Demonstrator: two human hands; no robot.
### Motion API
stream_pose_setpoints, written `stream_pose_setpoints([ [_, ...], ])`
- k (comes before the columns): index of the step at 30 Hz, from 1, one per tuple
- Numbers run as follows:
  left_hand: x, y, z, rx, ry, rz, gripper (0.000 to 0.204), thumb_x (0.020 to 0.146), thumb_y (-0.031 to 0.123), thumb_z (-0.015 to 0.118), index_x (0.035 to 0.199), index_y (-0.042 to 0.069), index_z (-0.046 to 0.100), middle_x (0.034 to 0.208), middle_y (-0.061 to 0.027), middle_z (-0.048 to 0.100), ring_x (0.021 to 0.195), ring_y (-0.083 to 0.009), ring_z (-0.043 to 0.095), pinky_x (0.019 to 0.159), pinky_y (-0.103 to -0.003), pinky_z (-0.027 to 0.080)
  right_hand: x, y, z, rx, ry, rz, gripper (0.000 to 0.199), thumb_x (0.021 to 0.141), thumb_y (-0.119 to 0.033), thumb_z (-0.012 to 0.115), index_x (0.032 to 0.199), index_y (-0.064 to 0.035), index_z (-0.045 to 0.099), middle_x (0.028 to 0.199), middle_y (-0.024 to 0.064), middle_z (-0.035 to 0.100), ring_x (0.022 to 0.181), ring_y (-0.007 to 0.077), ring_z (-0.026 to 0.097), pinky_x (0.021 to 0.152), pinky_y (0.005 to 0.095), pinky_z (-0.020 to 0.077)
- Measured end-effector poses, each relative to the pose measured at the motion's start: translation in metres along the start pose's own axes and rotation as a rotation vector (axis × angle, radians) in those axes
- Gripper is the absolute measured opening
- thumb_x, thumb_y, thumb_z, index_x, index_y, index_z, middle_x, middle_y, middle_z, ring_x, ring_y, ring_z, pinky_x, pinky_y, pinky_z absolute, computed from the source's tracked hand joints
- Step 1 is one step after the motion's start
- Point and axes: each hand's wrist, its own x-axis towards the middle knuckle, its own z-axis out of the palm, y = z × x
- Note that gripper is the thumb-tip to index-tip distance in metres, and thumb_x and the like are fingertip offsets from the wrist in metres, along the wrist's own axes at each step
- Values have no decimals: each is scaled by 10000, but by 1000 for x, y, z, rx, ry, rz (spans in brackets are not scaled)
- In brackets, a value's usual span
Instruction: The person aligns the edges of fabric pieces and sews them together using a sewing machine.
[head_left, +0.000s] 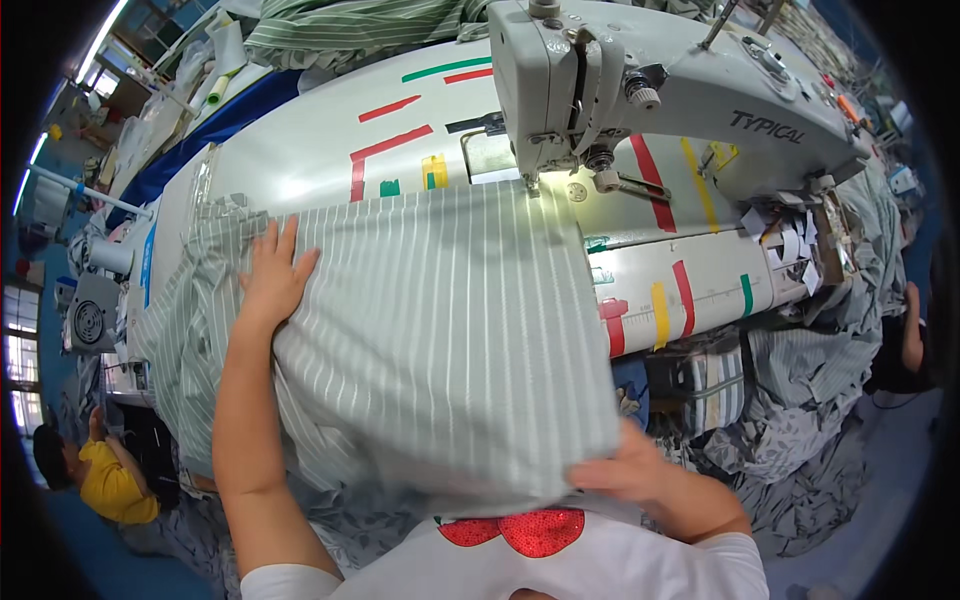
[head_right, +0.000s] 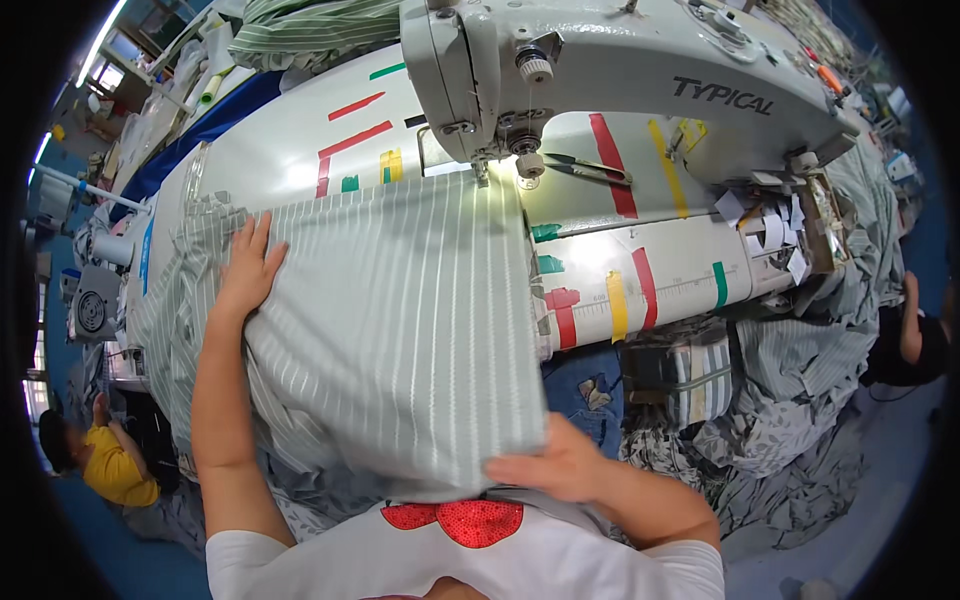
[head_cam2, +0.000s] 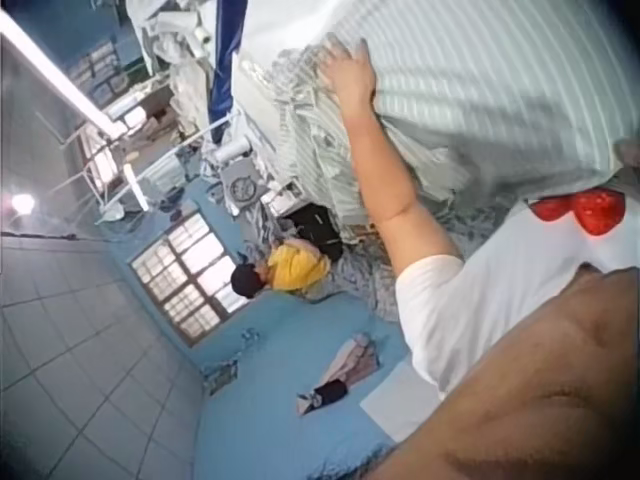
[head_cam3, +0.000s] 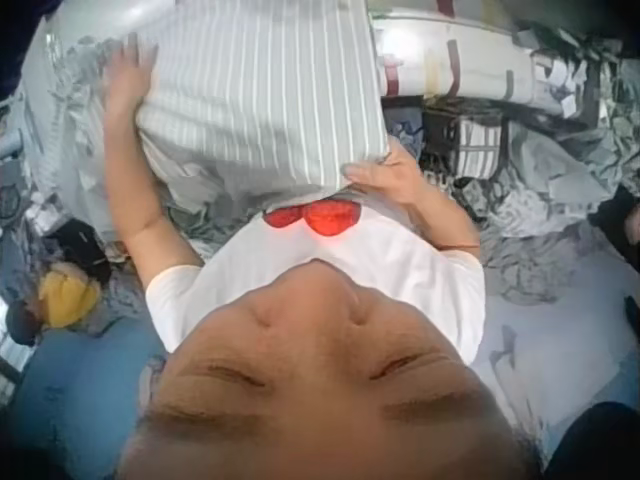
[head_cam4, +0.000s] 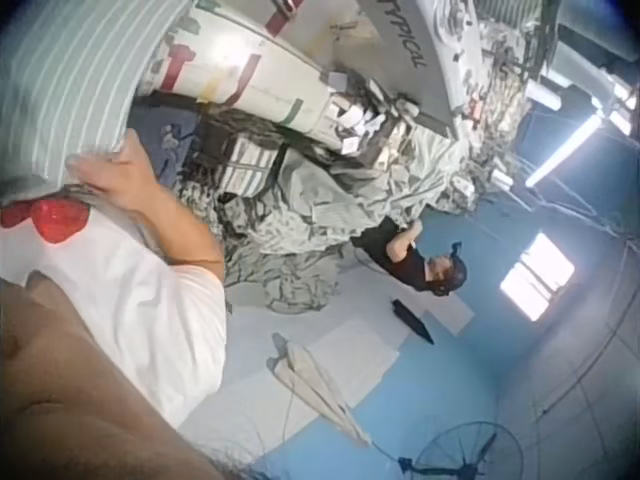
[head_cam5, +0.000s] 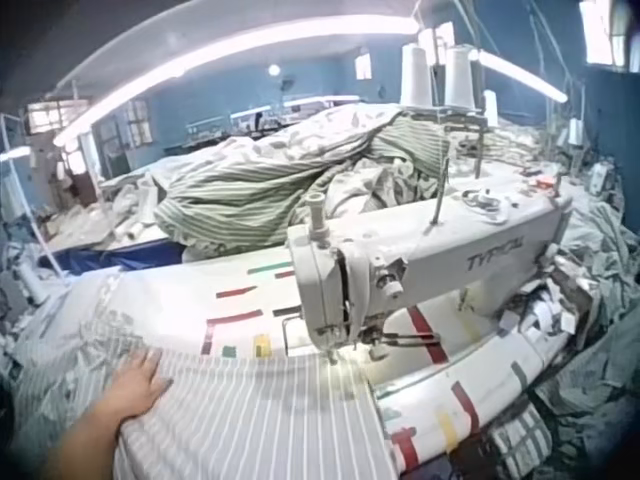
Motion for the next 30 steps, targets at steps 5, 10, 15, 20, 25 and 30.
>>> stream_pose_setpoints([
  [5, -30, -6, 10, -2, -3, 24, 665, 906, 458, 510, 1456, 151, 297, 1528, -162, 213, 1399, -364, 207, 1002, -701, 217, -21, 32, -57, -227, 283, 256, 330, 852, -86, 669, 1157, 25, 613, 1098, 60, 654, 976, 128, 600, 876, 277, 461],
  [10, -36, 4, -12, 128, 28, 42, 603, 878, 405, 560, 1354, 59, 428, 1405, -192, 405, 1273, -364, 409, 988, -559, 354, -5, 69, -96, -188, 297, 367, 407, 817, -86, 687, 1203, 0, 590, 1145, 65, 639, 1051, 158, 585, 938, 313, 435],
  [15, -25, 86, -45, 127, 3, 410, 405, 820, 201, 603, 1168, -3, 568, 1186, -196, 573, 1081, -346, 554, 898, -412, 455, 1, 71, -94, -216, 300, 298, 322, 821, -85, 703, 1125, 1, 638, 1065, 48, 669, 960, 116, 604, 870, 273, 462],
  [20, -22, 123, 3, -293, 206, 815, 376, 796, 89, 619, 1155, -1, 561, 1207, -165, 550, 1127, -307, 521, 917, -401, 430, 3, 65, -92, -211, 264, 306, 339, 817, -80, 705, 1140, -9, 633, 1080, 46, 664, 986, 121, 598, 891, 282, 456],
  [25, -28, 116, 13, -287, 243, 773, 417, 785, 113, 654, 1176, 12, 546, 1246, -132, 511, 1173, -284, 479, 948, -395, 400, 9, 62, -94, -201, 252, 339, 343, 816, -79, 707, 1144, -14, 631, 1085, 44, 661, 995, 124, 594, 901, 285, 452],
  [30, -25, 116, 4, -262, 195, 748, 422, 773, 130, 674, 1166, 23, 563, 1236, -138, 514, 1107, -287, 519, 901, -401, 430, 13, 59, -93, -232, 259, 371, 418, 775, -73, 726, 1172, -18, 605, 1094, 43, 652, 1000, 135, 592, 891, 297, 458],
])
